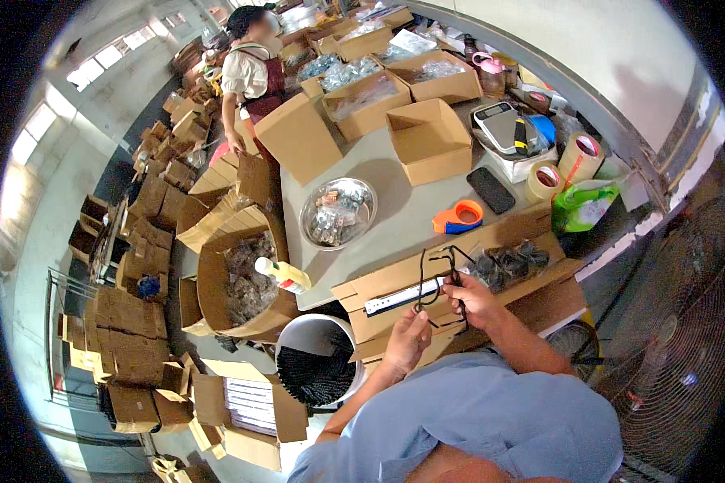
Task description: The person places a metal slide into a long cardboard box, followed by several small hardware bags and black plastic components, then folds and tapes the box closed using a tape dispenser.
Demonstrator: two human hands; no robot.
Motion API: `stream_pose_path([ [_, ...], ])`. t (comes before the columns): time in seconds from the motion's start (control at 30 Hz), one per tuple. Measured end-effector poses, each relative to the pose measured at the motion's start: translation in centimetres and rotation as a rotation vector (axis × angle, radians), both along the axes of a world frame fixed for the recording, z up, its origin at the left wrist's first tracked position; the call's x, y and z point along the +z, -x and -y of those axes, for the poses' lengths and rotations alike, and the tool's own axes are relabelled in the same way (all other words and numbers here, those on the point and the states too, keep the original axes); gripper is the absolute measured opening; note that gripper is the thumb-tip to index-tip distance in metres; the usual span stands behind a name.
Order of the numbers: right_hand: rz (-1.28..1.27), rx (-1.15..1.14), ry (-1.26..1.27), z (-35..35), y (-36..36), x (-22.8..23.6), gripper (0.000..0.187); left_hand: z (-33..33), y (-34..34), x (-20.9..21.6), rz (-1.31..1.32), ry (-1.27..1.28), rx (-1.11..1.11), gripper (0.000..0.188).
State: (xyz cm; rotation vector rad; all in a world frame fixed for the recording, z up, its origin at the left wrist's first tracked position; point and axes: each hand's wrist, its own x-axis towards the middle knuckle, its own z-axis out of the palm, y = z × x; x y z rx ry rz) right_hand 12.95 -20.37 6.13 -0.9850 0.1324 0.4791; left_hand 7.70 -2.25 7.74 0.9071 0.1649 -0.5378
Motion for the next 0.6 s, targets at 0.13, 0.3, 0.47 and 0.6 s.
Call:
stream_pose_path([
  [0.13, -0.177, -0.058, -0.083, -1.1, 0.9, -0.3, 0.016, 0.1, 0.2, 0.7, 0.127, -0.129, 0.099, 0.013],
  [0.3, -0.182, -0.237, -0.073, -2.7, 1.6, -1.8, 0.013, 0.0, 0.3, -0.5, 0.561, -0.758, 0.099, 0.016],
  [0.47, -0.101, -0.188, 0.080, -3.0, 0.6, -3.1, 0.010, 0.6, 0.9, -0.4, 0.687, -1.175, -0.147, 0.023],
  [0.6, -0.185, -0.287, -0.047, -3.1, 1.4, -1.0, 0.008, 0.2, 0.8, -1.2, 0.469, -0.986, -0.035, 0.032],
])
